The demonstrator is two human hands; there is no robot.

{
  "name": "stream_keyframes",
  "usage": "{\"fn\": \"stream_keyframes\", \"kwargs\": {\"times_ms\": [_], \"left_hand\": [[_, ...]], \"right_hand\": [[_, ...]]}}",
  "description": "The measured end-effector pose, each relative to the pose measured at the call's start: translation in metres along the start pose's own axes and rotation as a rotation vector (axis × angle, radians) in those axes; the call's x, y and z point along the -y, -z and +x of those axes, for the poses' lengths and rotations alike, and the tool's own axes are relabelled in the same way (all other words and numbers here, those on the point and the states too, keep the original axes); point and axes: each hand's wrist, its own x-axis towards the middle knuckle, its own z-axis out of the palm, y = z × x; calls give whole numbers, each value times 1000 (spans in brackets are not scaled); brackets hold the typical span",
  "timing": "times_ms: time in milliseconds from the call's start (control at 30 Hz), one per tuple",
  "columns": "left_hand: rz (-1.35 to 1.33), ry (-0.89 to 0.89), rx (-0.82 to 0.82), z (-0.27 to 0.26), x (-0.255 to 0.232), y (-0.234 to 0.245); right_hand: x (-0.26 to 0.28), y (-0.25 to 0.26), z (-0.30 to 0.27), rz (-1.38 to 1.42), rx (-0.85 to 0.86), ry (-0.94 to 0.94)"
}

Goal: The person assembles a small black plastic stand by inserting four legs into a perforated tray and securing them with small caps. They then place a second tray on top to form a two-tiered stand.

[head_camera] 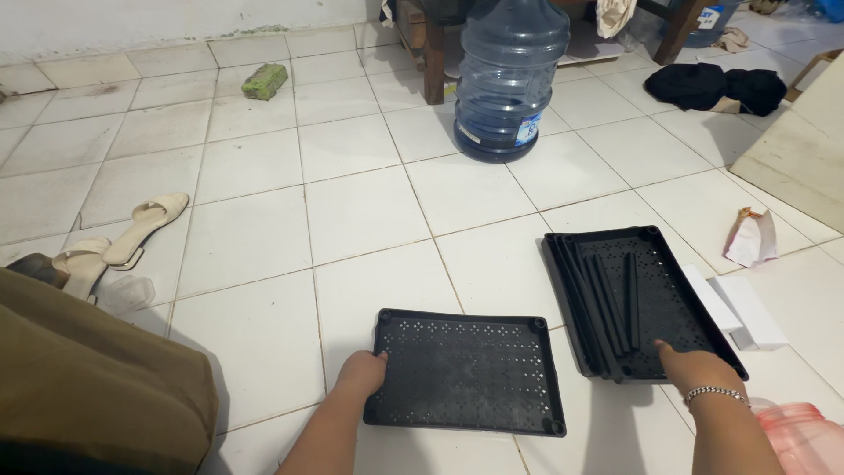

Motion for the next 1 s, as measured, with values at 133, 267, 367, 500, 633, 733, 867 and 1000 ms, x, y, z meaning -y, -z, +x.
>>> {"fn": "stream_keyframes", "kwargs": {"times_ms": [133,267,367,500,633,733,867,1000], "left_hand": [[89,-9,27,12,6,-9],[169,-28,29,18,9,-16],[136,12,39,25,11,-20],[214,-47,38,35,18,-27],[518,-266,56,44,23,-33],[262,-73,59,44,25,-35],[415,-190,64,43,22,-35],[323,-129,56,42,20,-37]], "right_hand": [[-5,-2,-12,313,229,-248],[-8,-17,-13,587,264,-276],[-13,-26,-4,621,159,-174],[-16,-26,12,595,40,-111],[-15,-22,28,-157,-42,162],[-13,-25,33,311,-79,142],[20,-34,25,614,-45,215],[87,-72,-6,527,7,324]]}}
